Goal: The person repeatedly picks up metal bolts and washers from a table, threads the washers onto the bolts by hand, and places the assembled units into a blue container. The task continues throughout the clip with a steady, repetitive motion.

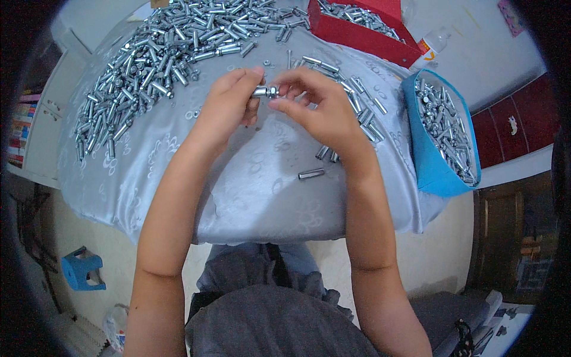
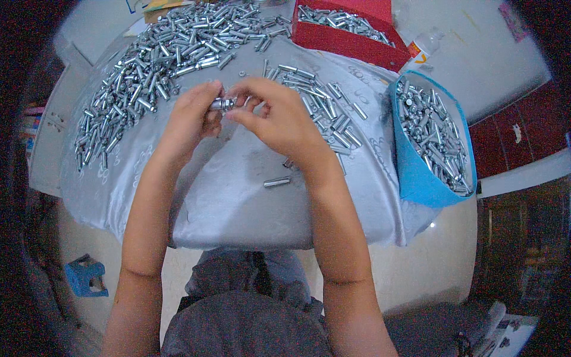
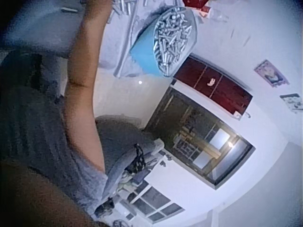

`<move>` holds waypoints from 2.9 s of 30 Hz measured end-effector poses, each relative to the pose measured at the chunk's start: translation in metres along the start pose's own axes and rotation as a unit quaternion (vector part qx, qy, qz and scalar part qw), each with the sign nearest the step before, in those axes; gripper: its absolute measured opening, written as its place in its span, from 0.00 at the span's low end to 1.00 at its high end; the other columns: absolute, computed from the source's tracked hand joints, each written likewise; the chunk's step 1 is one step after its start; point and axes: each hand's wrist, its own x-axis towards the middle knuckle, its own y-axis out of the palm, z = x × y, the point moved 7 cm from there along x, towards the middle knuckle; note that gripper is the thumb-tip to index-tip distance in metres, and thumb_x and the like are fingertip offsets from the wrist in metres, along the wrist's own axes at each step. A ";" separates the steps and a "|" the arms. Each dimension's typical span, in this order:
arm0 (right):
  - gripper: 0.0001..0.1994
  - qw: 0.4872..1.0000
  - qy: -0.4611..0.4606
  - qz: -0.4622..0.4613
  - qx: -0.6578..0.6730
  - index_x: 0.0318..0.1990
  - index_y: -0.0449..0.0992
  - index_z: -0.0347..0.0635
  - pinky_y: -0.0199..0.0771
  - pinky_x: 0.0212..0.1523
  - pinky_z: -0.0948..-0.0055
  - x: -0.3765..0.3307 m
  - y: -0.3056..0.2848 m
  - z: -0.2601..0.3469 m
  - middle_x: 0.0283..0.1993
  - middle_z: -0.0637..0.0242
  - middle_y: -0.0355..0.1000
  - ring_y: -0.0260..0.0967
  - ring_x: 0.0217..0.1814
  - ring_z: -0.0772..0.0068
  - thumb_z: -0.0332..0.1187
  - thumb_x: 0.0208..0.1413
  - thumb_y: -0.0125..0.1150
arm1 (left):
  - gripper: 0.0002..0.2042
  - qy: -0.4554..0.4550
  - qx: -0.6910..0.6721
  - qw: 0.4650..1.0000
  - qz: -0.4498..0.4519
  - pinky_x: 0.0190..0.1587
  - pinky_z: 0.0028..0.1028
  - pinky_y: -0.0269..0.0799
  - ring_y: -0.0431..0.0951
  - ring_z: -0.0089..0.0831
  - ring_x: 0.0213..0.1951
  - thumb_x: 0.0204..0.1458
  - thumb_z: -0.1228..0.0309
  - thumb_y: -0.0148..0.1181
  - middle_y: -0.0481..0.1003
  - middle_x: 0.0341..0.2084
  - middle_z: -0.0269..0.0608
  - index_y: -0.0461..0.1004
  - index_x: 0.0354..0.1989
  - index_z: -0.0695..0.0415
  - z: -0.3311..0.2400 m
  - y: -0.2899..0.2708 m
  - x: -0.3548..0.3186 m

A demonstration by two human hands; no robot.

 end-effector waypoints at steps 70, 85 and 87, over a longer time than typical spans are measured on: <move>0.12 0.932 0.252 -0.134 -0.223 0.26 0.75 0.36 0.65 0.26 0.71 -0.012 -0.070 -0.056 0.20 0.60 0.69 0.65 0.22 0.67 0.37 0.43 0.57 | 0.08 0.133 -0.166 0.945 -0.249 0.29 0.21 0.62 0.66 0.21 0.27 0.49 0.66 0.52 0.69 0.27 0.33 0.68 0.32 0.58 -0.014 -0.072 0.009; 0.11 0.895 0.222 0.006 -0.387 0.30 0.76 0.40 0.64 0.44 0.61 -0.010 -0.036 -0.074 0.36 0.50 0.68 0.63 0.42 0.51 0.36 0.39 0.58 | 0.16 0.252 0.161 0.949 -0.103 0.30 0.23 0.64 0.67 0.23 0.27 0.40 0.62 0.61 0.70 0.24 0.33 0.70 0.34 0.59 -0.014 -0.005 0.002; 0.10 0.872 0.201 -0.007 -0.446 0.29 0.75 0.39 0.64 0.44 0.62 -0.013 -0.040 -0.068 0.36 0.50 0.68 0.63 0.40 0.51 0.35 0.40 0.57 | 0.15 0.270 0.271 0.924 0.008 0.33 0.25 0.63 0.68 0.25 0.29 0.37 0.63 0.64 0.70 0.25 0.33 0.70 0.30 0.57 -0.018 0.034 -0.014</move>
